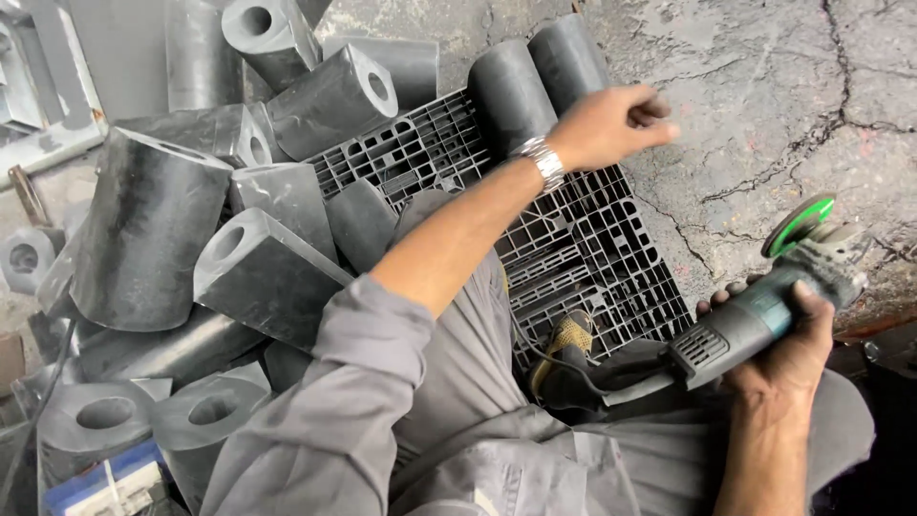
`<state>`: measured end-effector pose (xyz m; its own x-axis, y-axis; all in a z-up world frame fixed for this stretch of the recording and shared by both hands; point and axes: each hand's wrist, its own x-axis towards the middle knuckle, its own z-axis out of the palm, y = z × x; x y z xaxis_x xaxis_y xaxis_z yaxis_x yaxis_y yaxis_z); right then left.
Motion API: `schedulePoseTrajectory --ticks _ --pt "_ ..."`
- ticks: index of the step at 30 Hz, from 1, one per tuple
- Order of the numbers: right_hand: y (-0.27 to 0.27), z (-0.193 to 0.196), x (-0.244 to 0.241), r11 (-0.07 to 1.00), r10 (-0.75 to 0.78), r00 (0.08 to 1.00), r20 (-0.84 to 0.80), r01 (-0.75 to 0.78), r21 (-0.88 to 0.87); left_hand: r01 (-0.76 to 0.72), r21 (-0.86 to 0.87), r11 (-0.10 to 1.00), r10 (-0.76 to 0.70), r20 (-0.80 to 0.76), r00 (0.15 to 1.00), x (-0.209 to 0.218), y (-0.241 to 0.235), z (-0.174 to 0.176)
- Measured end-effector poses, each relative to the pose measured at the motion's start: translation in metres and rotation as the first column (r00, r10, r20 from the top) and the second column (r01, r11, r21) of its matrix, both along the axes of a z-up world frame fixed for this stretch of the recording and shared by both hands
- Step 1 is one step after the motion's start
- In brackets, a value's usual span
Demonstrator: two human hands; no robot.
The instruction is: The recorder uses a handheld angle grinder to shape and smooth black rubber industrial components while sitting on a pallet.
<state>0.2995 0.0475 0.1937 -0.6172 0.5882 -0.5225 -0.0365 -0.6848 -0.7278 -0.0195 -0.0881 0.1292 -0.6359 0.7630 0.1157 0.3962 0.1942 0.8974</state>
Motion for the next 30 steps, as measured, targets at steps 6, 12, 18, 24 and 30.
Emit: schedulePoseTrajectory --ticks 6,12,18,24,30 --pt "-0.003 0.014 0.008 0.999 0.033 0.998 -0.055 -0.033 -0.004 -0.244 -0.163 0.956 0.257 0.059 0.965 0.015 -0.082 0.013" --pt "-0.002 0.025 0.001 0.998 0.061 0.996 0.070 -0.060 -0.019 -0.228 -0.199 0.953 0.230 -0.014 0.973 0.016 -0.090 0.023" --pt "0.032 -0.022 0.006 0.991 0.133 0.983 0.129 -0.133 -0.008 -0.186 -0.411 0.893 0.089 -0.244 0.966 0.019 -0.059 0.011" --pt "0.108 -0.123 0.027 0.964 0.225 0.973 0.050 -0.215 -0.154 -0.449 -0.071 0.891 0.408 -0.310 0.859 0.009 -0.066 0.038" --pt "0.335 -0.432 0.071 0.821 0.298 0.825 -0.480 -0.479 -0.312 -0.684 0.080 0.725 0.674 -0.288 0.681 0.023 -0.244 0.041"
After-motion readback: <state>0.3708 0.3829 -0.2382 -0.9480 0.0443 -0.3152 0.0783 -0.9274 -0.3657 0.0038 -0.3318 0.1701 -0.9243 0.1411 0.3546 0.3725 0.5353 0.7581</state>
